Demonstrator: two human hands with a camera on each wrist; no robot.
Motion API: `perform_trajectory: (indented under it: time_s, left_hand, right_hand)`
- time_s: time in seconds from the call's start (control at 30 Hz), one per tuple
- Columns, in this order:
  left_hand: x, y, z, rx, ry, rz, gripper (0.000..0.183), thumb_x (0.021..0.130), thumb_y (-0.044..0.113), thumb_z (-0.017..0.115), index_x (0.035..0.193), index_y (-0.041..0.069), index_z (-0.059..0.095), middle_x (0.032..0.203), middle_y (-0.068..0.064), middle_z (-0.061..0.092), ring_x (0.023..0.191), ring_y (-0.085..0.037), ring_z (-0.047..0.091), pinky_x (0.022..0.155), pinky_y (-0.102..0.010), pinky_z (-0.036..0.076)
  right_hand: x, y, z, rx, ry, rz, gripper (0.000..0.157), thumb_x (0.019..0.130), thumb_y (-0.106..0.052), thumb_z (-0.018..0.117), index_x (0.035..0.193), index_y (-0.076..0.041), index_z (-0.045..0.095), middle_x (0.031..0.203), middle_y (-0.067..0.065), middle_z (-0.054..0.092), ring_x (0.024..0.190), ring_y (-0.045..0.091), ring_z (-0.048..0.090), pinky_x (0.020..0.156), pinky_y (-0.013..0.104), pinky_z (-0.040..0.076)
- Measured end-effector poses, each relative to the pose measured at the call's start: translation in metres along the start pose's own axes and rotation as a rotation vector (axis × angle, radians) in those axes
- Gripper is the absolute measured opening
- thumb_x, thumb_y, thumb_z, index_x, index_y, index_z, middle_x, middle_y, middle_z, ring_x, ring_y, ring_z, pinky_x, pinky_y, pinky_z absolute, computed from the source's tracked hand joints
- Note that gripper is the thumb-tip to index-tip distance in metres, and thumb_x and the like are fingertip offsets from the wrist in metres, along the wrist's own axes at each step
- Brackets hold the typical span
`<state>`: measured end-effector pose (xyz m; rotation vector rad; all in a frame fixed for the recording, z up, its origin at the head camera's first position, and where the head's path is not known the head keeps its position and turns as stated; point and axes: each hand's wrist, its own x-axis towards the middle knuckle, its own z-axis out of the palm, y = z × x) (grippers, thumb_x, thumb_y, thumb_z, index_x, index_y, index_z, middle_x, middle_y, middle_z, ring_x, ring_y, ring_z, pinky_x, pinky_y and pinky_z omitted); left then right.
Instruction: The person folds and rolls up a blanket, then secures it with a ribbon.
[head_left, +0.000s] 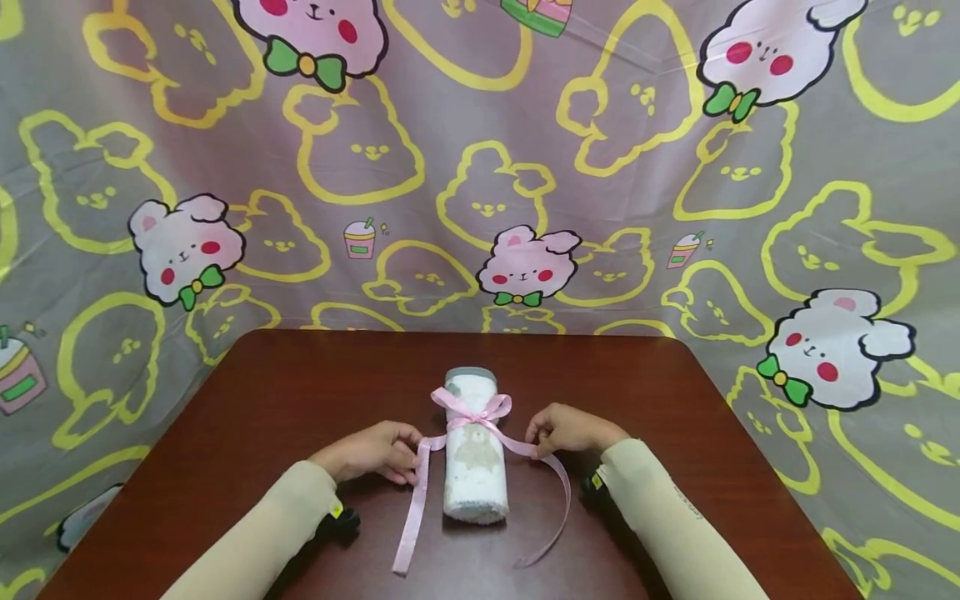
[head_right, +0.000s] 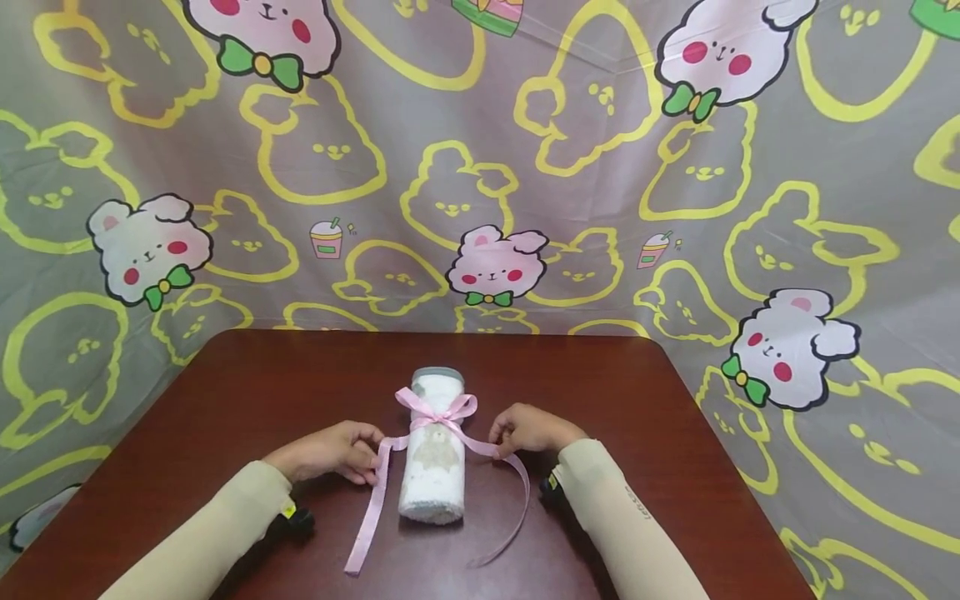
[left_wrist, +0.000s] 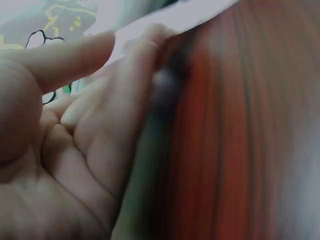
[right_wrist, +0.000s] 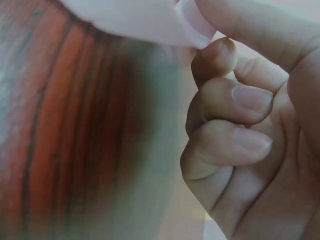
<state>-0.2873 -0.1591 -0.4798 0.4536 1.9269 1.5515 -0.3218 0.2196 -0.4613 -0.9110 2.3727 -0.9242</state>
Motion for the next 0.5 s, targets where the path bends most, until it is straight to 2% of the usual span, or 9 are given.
perform_trajectory:
  time_s: [0.07,0.17,0.27,0.37,0.5]
  left_hand:
    - [-0.008,0.001,-0.008,0.056,0.016,-0.020,0.026,0.090,0.007,0.068,0.111,-0.007,0.062,0.088,-0.016,0.070,0.076,-0.029,0.069,0.067,-0.040,0.057]
    - [-0.018,0.007,-0.026,0.162,0.103,-0.013,0.025,0.091,0.012,0.067,0.107,-0.007,0.066,0.089,-0.017,0.070,0.074,-0.030,0.069,0.065,-0.041,0.057]
    - [-0.025,0.012,-0.042,0.214,0.172,-0.010,0.025,0.093,0.014,0.065,0.107,-0.007,0.065,0.091,-0.017,0.070,0.074,-0.031,0.069,0.065,-0.041,0.056]
    - [-0.030,0.013,-0.052,0.232,0.166,-0.008,0.027,0.094,0.015,0.065,0.110,-0.007,0.063,0.094,-0.018,0.069,0.075,-0.031,0.068,0.066,-0.041,0.056]
    - [-0.032,0.008,-0.056,0.246,0.140,0.010,0.028,0.094,0.014,0.064,0.112,-0.007,0.062,0.096,-0.018,0.069,0.077,-0.030,0.068,0.068,-0.042,0.055]
  right_hand:
    - [-0.001,0.001,0.000,0.002,-0.006,0.011,0.013,0.079,-0.012,0.080,0.088,-0.013,0.072,0.061,-0.008,0.053,0.056,0.004,0.045,0.052,0.021,0.036]
    - [-0.004,0.006,-0.001,0.012,-0.006,0.024,0.015,0.078,-0.014,0.081,0.091,-0.013,0.072,0.061,-0.007,0.053,0.056,0.005,0.046,0.052,0.021,0.036]
    - [-0.007,0.011,-0.003,0.030,-0.004,0.030,0.018,0.079,-0.015,0.080,0.094,-0.012,0.071,0.063,-0.006,0.054,0.057,0.005,0.046,0.053,0.022,0.037]
    - [-0.009,0.015,-0.005,0.052,0.000,0.037,0.019,0.080,-0.015,0.080,0.096,-0.009,0.071,0.064,-0.005,0.055,0.058,0.006,0.047,0.054,0.022,0.037]
    - [-0.011,0.018,-0.006,0.066,0.012,0.040,0.019,0.083,-0.017,0.078,0.098,-0.009,0.071,0.067,-0.003,0.057,0.060,0.008,0.048,0.055,0.024,0.039]
